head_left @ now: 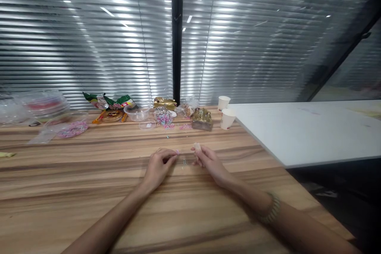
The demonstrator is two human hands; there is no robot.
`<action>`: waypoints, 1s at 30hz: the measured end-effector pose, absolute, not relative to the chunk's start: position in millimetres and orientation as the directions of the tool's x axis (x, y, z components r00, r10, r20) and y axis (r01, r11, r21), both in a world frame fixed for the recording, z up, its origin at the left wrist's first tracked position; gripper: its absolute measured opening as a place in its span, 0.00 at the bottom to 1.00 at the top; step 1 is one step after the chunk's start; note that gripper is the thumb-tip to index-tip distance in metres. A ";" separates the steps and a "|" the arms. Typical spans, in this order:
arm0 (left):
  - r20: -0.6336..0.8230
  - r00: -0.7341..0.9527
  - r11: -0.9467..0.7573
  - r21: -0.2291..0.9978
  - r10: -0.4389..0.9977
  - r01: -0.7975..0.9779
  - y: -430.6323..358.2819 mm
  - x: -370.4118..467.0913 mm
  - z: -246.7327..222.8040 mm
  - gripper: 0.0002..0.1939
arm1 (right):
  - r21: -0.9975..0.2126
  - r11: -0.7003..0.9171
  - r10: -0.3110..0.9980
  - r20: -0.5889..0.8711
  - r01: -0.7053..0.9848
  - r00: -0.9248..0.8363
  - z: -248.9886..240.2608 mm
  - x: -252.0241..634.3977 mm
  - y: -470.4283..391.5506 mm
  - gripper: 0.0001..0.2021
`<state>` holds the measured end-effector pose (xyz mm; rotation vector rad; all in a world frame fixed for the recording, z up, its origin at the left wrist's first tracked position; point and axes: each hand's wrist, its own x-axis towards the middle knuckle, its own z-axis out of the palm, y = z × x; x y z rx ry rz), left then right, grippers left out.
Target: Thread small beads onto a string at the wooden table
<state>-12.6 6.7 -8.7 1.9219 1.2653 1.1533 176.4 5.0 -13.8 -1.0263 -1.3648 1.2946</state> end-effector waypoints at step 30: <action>0.148 0.245 -0.177 0.979 0.958 0.102 -1.5 3.0 -5.8 0.12 | -0.916 0.292 0.927 0.199 0.277 -0.318 -10.8 175.7 -0.5 0.11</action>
